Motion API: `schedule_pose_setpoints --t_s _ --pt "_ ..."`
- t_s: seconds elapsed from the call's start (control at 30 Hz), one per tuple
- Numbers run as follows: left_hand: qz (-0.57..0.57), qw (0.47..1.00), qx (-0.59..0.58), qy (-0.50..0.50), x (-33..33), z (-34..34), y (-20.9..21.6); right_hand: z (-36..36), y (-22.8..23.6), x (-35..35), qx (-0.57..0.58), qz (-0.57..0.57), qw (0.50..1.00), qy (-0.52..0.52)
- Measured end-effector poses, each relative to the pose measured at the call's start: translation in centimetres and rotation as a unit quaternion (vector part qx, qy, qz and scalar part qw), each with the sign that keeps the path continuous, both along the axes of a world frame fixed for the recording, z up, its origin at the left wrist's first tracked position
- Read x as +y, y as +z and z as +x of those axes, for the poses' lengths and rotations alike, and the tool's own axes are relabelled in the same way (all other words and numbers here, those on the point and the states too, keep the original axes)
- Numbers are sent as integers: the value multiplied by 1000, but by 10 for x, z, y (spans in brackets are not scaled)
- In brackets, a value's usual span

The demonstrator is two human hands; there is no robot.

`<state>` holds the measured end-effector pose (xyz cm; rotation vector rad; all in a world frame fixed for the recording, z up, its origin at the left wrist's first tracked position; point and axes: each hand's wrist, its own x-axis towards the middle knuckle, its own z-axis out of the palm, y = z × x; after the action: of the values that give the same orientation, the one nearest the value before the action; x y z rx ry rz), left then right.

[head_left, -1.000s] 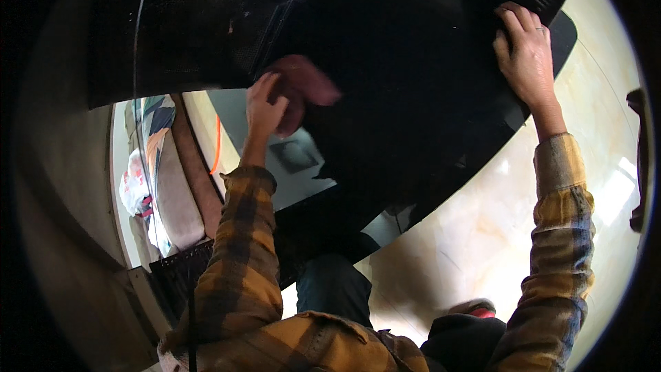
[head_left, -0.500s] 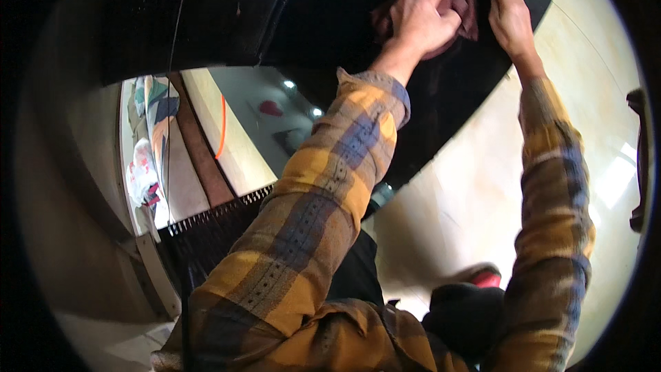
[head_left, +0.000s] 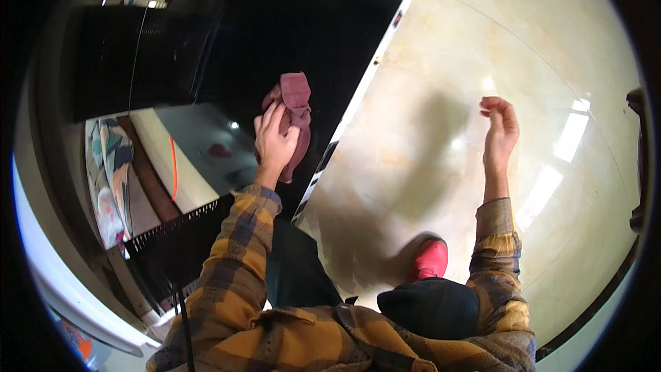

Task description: The person cleans the interior and exterior surfaces of a white cabinet with black shelves using a brown cloth and a spray bottle. They open the cabinet door, wipe the inside shelves and door, then wipe the exterior, occasionally spraying cleaner onto the cloth or surface.

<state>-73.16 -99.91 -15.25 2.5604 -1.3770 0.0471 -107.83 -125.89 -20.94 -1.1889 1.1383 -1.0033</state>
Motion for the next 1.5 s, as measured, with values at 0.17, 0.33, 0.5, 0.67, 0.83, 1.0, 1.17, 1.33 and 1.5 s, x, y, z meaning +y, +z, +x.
schedule_pose_setpoints --t_s 0.17,0.33,0.5,0.67,0.83,1.0,1.17,1.33,1.5 --pt "-44 990 16 -134 -209 -3 5 1 30 2 -61 -14 998 18" --pt "58 994 27 -89 -282 -27 23 -7 73 20 -12 -26 1000 10" --pt "57 985 60 -153 -219 -41 22 -9 96 58 -32 -20 999 -18" --pt "14 984 -27 -176 -106 -55 14 -13 118 88 -14 -39 999 6" --pt "31 986 15 -162 28 -69 15 -47 141 113 27 2 1000 -2" --pt "242 955 159 -66 105 -89 57 -89 194 139 109 107 988 29" --pt "439 843 309 26 75 -142 144 -114 271 155 135 210 963 101" --pt "340 801 490 49 -24 -225 251 -104 330 159 140 237 927 254" --pt "130 521 831 147 -120 -263 326 -79 373 121 -108 349 911 191"
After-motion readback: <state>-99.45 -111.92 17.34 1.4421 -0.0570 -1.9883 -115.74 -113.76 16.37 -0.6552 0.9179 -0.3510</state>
